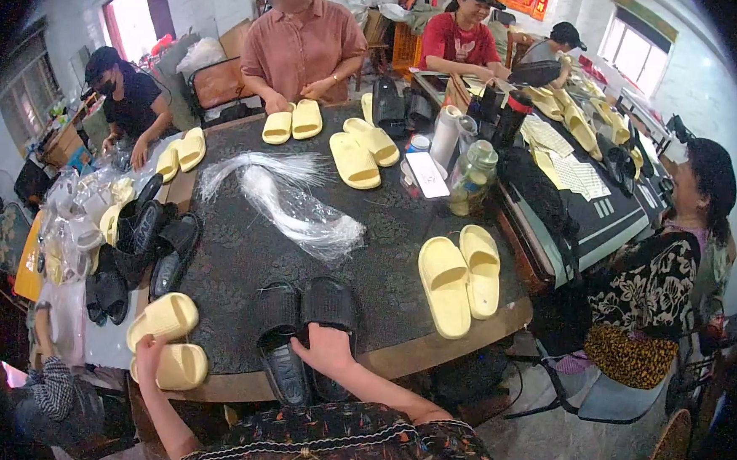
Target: The recorder is inspecting and pairing different colored plastic slippers at a shared workbench.
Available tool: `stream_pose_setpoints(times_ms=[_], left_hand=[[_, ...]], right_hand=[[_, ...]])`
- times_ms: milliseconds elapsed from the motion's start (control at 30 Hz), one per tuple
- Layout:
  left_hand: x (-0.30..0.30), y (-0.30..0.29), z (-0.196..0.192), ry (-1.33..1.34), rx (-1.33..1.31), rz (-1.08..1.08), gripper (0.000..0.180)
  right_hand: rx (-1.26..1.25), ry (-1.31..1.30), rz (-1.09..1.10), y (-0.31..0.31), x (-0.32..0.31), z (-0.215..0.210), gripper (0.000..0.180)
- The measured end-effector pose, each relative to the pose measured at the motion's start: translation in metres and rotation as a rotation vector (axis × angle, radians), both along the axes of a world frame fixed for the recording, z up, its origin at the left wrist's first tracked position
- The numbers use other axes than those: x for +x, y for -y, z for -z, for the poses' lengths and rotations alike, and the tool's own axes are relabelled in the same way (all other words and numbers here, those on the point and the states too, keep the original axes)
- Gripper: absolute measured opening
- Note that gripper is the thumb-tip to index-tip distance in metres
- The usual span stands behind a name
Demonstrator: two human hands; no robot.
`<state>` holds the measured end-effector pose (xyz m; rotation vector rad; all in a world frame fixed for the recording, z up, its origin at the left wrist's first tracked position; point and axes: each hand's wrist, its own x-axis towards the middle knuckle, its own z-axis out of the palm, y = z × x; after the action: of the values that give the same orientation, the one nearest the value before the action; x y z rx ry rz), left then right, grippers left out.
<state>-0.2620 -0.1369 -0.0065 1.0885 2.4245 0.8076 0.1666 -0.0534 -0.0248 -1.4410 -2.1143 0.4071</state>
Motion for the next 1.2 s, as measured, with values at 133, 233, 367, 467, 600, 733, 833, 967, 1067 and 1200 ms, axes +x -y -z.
stream_pose_setpoints(times_ms=[133, 233, 367, 467, 600, 733, 833, 967, 1067, 1200], left_hand=[[0.071, 0.003, -0.024, 0.218, -0.072, 0.234, 0.030], [0.116, 0.001, -0.035, 0.561, -0.064, 0.345, 0.037], [0.123, 0.001, -0.045, 0.598, -0.086, 0.547, 0.043], [0.117, -0.005, -0.052, 0.158, -0.237, 0.762, 0.044], [0.131, -0.010, -0.056, -0.152, -0.093, 0.839, 0.033], [0.146, -0.020, -0.055, -0.408, 0.220, 0.770, 0.005], [0.152, -0.028, -0.046, -0.296, 0.186, 0.801, 0.003], [0.172, -0.038, -0.031, -0.210, 0.217, 0.718, 0.012], [0.203, -0.045, -0.030, -0.039, 0.158, 0.481, 0.017], [0.234, -0.060, -0.030, 0.030, 0.248, 0.328, 0.022]], right_hand=[[-0.091, 0.024, -0.012, -0.001, 0.000, -0.007, 0.050], [-0.091, 0.034, 0.025, -0.006, 0.010, -0.002, 0.049], [-0.158, 0.048, 0.062, -0.011, 0.030, -0.008, 0.048], [-0.173, 0.050, 0.049, -0.010, 0.042, -0.006, 0.049], [-0.221, 0.016, 0.039, -0.007, 0.051, -0.010, 0.047], [-0.169, -0.033, 0.147, -0.007, 0.067, -0.016, 0.040], [0.050, 0.031, 0.244, -0.016, 0.098, -0.031, 0.037], [0.139, 0.100, 0.450, -0.038, 0.144, -0.060, 0.034], [0.202, 0.189, 0.640, -0.056, 0.181, -0.075, 0.031], [0.183, 0.261, 0.783, -0.079, 0.226, -0.074, 0.028]])
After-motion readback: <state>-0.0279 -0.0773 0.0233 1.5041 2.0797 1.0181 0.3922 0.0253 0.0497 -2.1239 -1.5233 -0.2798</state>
